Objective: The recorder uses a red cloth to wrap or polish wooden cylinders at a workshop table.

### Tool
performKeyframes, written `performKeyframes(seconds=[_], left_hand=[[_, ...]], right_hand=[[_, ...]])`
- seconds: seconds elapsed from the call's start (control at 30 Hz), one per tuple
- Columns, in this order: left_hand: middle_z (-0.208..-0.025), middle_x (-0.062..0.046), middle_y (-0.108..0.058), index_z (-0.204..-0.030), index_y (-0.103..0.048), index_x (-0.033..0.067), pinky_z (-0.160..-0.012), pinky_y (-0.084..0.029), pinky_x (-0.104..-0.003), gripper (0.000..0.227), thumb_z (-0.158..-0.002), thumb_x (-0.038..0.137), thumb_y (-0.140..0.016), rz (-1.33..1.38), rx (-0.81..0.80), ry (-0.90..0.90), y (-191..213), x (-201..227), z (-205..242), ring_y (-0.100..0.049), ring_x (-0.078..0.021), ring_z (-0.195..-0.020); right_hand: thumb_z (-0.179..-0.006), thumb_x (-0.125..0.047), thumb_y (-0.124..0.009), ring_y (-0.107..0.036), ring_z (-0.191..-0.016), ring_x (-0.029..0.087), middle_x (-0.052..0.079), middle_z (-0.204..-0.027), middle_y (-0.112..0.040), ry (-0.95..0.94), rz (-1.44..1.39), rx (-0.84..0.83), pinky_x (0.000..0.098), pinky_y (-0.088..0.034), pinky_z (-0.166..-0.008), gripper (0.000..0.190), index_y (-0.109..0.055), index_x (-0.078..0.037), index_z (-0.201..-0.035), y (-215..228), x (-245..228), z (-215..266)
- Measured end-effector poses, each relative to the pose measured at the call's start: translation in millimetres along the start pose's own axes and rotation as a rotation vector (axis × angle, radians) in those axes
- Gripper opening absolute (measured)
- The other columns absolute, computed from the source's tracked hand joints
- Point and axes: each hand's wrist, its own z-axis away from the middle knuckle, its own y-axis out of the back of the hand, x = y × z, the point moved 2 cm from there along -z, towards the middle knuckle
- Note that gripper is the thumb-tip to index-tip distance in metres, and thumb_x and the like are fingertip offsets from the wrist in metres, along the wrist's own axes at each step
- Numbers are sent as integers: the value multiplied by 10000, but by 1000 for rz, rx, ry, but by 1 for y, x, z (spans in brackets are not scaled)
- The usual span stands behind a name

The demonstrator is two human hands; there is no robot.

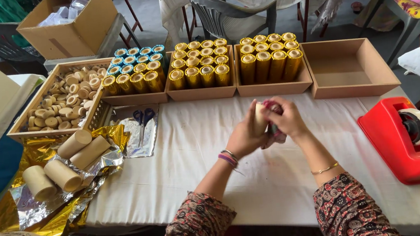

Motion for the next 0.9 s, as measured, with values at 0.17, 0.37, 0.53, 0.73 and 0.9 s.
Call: performKeyframes(seconds=[0.17,0.37,0.53,0.73,0.9], left_hand=[[-1011,-169,-704,-1662,-31,152,-616,-513,-365,1252,-738,317,-860,-279,96,-111,2,12,-1,-708,-319,-752],[-1062,-115,-669,-1690,-67,199,-493,-495,-309,1113,-795,244,-728,566,-195,190,9,41,2,-660,-207,-690],[-1003,-155,-688,-1668,-71,166,-553,-481,-332,1192,-761,347,-822,18,-25,110,-6,-17,-4,-703,-276,-743],[-976,-136,-697,-1658,-88,149,-538,-497,-311,1176,-749,314,-815,-85,2,9,10,22,-1,-723,-255,-739],[-1006,-82,-673,-1667,-138,175,-419,-473,-263,1057,-793,249,-727,582,-197,223,13,53,2,-686,-166,-679]], right_hand=[[-909,-316,-797,-618,-674,102,68,-819,-691,67,226,40,272,-492,-589,366,-694,6,-1050,0,-17,5],[-904,-324,-785,-563,-531,81,49,-764,-648,-120,-383,-110,254,-433,-379,376,-667,-3,-1060,10,-17,5],[-895,-328,-781,-607,-631,77,21,-778,-694,2,-38,-12,249,-497,-501,345,-696,-16,-1015,-4,6,-1],[-873,-315,-816,-612,-660,87,34,-770,-685,29,174,64,258,-505,-586,336,-700,-14,-964,-1,-9,4],[-892,-305,-789,-521,-496,123,47,-724,-647,-185,-412,-34,285,-409,-396,307,-693,-34,-1001,1,-22,7]])
